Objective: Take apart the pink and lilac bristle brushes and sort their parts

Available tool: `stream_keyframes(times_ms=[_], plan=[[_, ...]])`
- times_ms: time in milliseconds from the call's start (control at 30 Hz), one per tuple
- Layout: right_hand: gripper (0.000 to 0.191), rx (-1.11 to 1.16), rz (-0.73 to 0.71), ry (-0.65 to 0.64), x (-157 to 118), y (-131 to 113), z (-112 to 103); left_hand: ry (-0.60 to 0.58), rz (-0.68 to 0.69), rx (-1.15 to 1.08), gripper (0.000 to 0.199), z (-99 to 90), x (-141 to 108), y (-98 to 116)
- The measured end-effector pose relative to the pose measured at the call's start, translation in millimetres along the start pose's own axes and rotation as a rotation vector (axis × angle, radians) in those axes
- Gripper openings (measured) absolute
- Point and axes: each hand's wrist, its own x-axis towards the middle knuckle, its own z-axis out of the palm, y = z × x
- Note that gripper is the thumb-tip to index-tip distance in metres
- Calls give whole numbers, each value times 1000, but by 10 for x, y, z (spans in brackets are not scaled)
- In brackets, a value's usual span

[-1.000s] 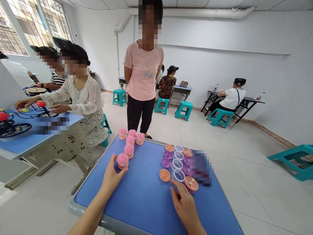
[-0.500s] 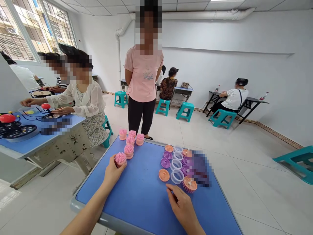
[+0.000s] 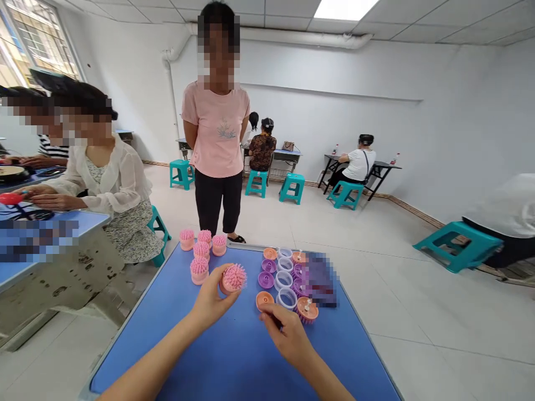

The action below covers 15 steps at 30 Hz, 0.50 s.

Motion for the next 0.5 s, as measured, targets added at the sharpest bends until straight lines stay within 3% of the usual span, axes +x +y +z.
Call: stream_keyframes(times_ms=[100,200,367,500], plan=[[27,158,118,35,189,-62,2,-76,25,-42,44,100,10,33],[45,340,194,36,271,-33,77,-177,72,-4,42,127,-82,16],[69,400,254,-87,168,89,210,-231,66,115,40,127,-171,-52],[78,436,316,-99,115,102,206,-281,67,199,34,123,-145,-50]])
